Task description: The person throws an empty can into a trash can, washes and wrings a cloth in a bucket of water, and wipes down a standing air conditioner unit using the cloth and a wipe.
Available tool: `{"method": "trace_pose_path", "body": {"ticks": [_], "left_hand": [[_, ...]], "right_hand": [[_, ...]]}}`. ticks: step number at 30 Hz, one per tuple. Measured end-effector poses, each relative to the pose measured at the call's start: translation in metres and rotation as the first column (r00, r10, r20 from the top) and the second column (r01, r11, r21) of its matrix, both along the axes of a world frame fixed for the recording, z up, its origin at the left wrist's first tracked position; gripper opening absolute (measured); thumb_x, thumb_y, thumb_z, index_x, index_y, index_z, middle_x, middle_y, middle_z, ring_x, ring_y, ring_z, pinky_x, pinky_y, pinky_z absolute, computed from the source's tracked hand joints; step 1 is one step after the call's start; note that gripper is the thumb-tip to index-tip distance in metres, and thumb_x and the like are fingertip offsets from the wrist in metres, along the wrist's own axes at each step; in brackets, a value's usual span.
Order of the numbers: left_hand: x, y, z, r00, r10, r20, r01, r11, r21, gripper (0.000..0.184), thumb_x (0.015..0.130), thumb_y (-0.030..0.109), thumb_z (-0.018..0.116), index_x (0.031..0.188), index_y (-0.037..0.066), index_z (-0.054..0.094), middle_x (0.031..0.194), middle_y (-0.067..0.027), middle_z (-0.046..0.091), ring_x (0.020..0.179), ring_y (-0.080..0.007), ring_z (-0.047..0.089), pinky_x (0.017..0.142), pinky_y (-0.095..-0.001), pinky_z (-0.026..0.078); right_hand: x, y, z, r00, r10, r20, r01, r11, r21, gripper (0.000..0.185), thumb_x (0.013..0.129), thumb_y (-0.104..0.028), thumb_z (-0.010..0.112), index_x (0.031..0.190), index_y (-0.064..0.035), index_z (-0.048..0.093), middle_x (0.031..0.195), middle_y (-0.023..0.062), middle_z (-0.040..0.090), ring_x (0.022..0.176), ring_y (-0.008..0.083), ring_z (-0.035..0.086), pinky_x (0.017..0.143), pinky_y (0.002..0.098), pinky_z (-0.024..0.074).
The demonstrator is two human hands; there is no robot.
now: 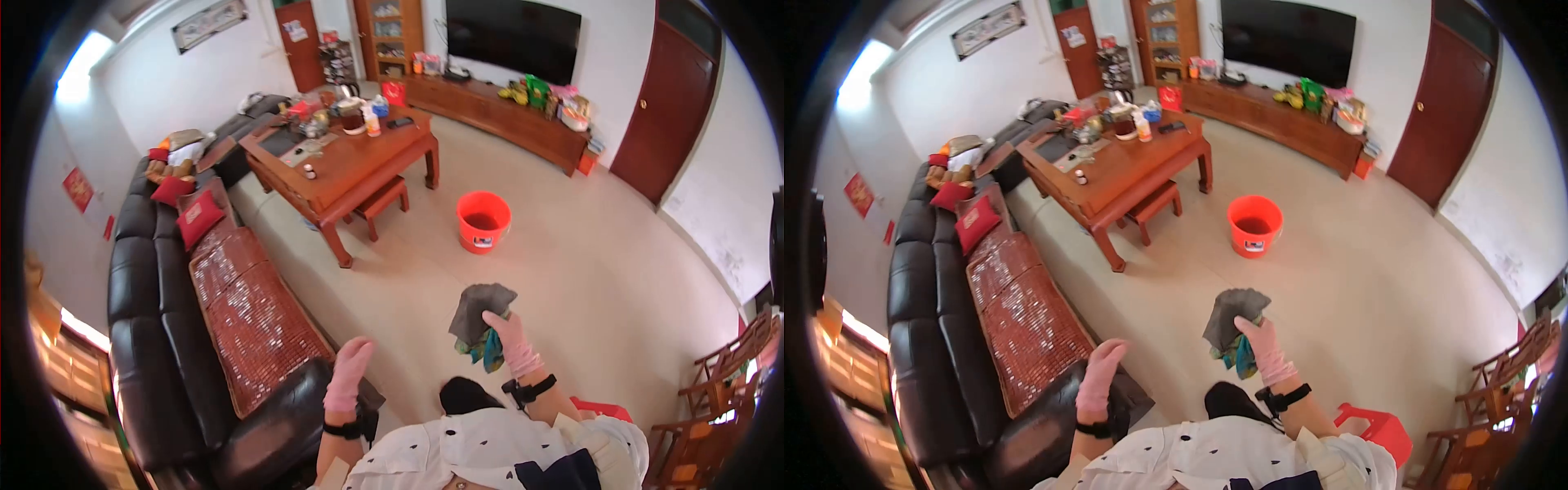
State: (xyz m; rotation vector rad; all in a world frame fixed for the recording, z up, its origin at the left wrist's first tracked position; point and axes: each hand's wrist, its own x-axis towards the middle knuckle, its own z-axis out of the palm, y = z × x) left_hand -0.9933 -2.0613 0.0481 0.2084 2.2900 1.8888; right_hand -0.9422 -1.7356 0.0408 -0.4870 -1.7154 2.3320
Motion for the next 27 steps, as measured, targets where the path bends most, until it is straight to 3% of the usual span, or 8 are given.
{"method": "trace_pose_path", "body": {"ticks": [6,8,9,10,14,19,23,27], "left_hand": [[-0.191,0.121,-0.045,0.872,-0.483,-0.073,0.389,0.777,-0.496,0.053,0.084,0.043,0.06,0.124,0.009,0.057,0.117,-0.0188,0.06,0.117,-0.0301,0.052,0.098,-0.0384,0.04],[-0.252,0.158,-0.05,0.873,-0.487,0.022,0.438,0.764,-0.474,0.064,0.08,0.046,0.062,0.133,0.013,0.048,0.124,-0.0198,0.054,0.123,-0.0336,0.045,0.1,-0.0435,0.036],[-0.277,0.168,-0.048,0.854,-0.503,0.134,0.506,0.741,-0.442,0.077,0.077,0.049,0.065,0.141,0.016,0.039,0.132,-0.0208,0.048,0.129,-0.0371,0.038,0.103,-0.0487,0.033],[-0.302,0.174,-0.047,0.851,-0.503,0.152,0.514,0.739,-0.435,0.077,0.077,0.049,0.065,0.141,0.016,0.039,0.132,-0.0208,0.048,0.129,-0.0371,0.038,0.103,-0.0487,0.033],[-0.425,0.189,0.007,0.901,-0.423,-0.101,0.203,0.614,-0.763,0.091,0.071,0.052,0.069,0.146,0.025,0.026,0.145,-0.0206,0.03,0.135,-0.0469,0.02,0.102,-0.064,0.022],[-0.586,0.148,0.001,0.999,-0.035,0.037,0.05,0.52,-0.853,0.067,0.078,0.05,0.063,0.134,0.018,0.046,0.134,-0.0147,0.048,0.133,-0.0408,0.029,0.102,-0.0644,0.02],[-0.711,0.089,-0.053,0.972,0.07,0.226,0.147,0.571,-0.808,0.055,0.082,0.049,0.054,0.123,0.012,0.056,0.123,-0.0153,0.057,0.121,-0.0322,0.048,0.103,-0.0466,0.033],[-0.816,0.098,-0.042,0.987,0.104,0.125,0.046,0.562,-0.826,0.048,0.086,0.046,0.051,0.113,0.008,0.062,0.112,-0.0174,0.062,0.11,-0.0334,0.056,0.094,-0.0413,0.044]], "right_hand": [[-0.142,0.056,-0.03,0.995,0.015,0.103,-0.028,0.991,0.127,0.029,0.083,-0.016,0.062,0.105,0.0027,0.063,0.094,0.0088,0.067,0.085,0.0173,0.064,0.075,0.0321,0.0508],[-0.199,0.071,-0.024,0.939,0.091,0.332,-0.278,0.771,0.573,0.033,0.078,-0.016,0.065,0.109,-0.0034,0.064,0.1,0.0074,0.066,0.085,0.0178,0.062,0.08,0.0337,0.0499],[-0.231,0.074,-0.021,0.945,0.16,0.286,-0.315,0.687,0.656,0.043,0.076,-0.031,0.064,0.109,-0.004,0.062,0.096,0.0208,0.066,0.088,0.0354,0.064,0.08,0.0392,0.0492],[-0.26,0.081,-0.015,0.94,0.161,0.302,-0.326,0.689,0.647,0.043,0.076,-0.031,0.064,0.109,-0.004,0.062,0.096,0.0208,0.066,0.088,0.0354,0.064,0.08,0.0392,0.0492],[-0.399,0.094,0.046,0.823,0.357,0.442,-0.56,0.38,0.736,0.038,0.075,-0.031,0.064,0.101,-0.0031,0.062,0.088,0.0255,0.063,0.087,0.0407,0.061,0.075,0.0437,0.0483],[-0.579,0.117,0.049,0.871,0.313,0.378,-0.46,0.253,0.851,0.039,0.077,-0.025,0.06,0.108,-0.0023,0.056,0.093,0.0256,0.062,0.09,0.0426,0.059,0.078,0.0469,0.0469],[-0.733,0.151,0.016,0.969,0.246,0.015,-0.145,0.52,0.842,0.066,0.075,-0.006,0.052,0.139,-0.0089,0.034,0.118,0.027,0.054,0.11,0.0426,0.051,0.096,0.0447,0.04],[-0.884,0.188,0.013,0.994,0.076,-0.078,0.008,0.662,0.749,0.072,0.067,0.012,0.041,0.137,-0.0063,0.041,0.13,0.0187,0.051,0.122,0.0294,0.049,0.105,0.0355,0.0346]]}}
